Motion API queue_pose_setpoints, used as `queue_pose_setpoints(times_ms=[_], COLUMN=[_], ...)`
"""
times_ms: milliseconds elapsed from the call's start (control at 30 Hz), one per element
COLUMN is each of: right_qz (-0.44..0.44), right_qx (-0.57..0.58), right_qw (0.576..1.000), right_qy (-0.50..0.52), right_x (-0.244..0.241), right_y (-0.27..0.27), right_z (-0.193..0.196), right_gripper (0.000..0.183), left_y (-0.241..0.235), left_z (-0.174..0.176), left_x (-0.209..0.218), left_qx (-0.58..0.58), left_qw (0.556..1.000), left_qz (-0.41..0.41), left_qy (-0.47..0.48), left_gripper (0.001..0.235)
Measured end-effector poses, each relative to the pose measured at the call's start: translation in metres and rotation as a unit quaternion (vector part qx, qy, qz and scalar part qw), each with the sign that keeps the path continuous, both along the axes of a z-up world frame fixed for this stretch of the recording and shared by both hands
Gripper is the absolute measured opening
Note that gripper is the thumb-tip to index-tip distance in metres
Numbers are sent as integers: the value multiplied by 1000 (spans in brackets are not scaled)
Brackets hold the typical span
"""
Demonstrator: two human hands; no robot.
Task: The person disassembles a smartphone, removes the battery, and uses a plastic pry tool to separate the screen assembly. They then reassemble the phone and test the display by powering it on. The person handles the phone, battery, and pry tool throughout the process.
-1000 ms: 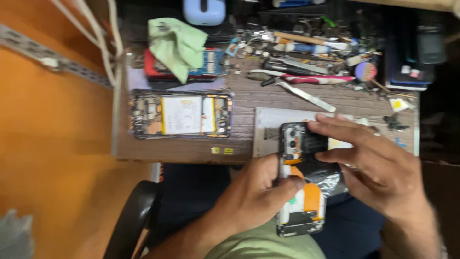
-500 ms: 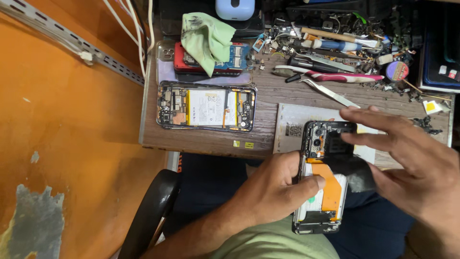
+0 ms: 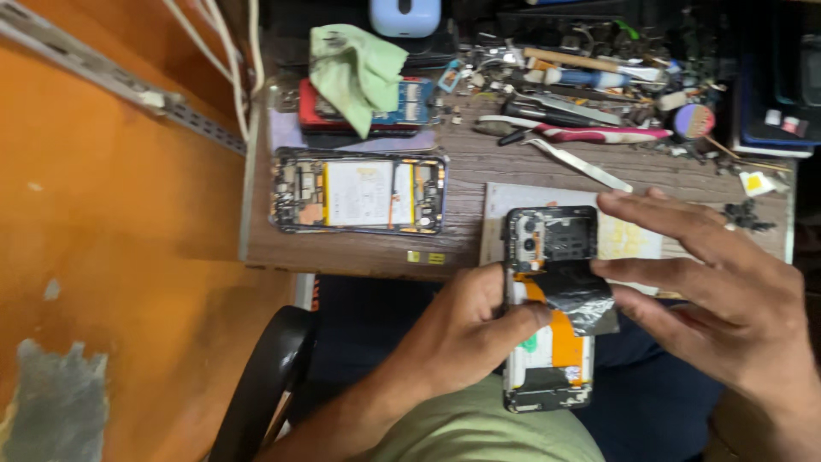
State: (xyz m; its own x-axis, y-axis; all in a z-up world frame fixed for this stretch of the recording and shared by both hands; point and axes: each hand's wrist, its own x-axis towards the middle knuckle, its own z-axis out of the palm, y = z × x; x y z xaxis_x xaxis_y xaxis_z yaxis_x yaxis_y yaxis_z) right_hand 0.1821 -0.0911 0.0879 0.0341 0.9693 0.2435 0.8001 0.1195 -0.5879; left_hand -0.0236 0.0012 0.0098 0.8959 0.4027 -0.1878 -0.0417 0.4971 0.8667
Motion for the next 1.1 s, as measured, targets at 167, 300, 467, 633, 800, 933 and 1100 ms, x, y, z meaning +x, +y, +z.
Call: queue_pose_setpoints(times_ms=[167,300,467,633,800,933,1100], right_qz=[20,65,51,-76,-98,-63,-99], right_qx=[14,13,58,84,89,50,-26], right_qw=[1000,998,997,990,987,985,944], right_qy=[-3,-4,10,86,96,155,313], right_x=[1,4,6,-6,-11,-7,-9], right_y=[-3,-3,-5,-1,5,6,14], right_z=[1,0,-7,-19,-17,-8,-9], right_gripper=[21,23,19,11,15,30,37], left_y=[2,2,3,2,0,0,-2], left_z=[3,5,7,6,5,6,10], left_x=[1,1,0,-1,-1,-1,1], left_qx=[-27,-25,25,27,15,-2,55], left_qw=[999,1000,999,999,999,999,996], left_qz=[-12,-9,-20,-21,-25,-27,-21], left_qy=[28,7,42,26,15,23,69], left_gripper=[22,23,24,28,29,28,18])
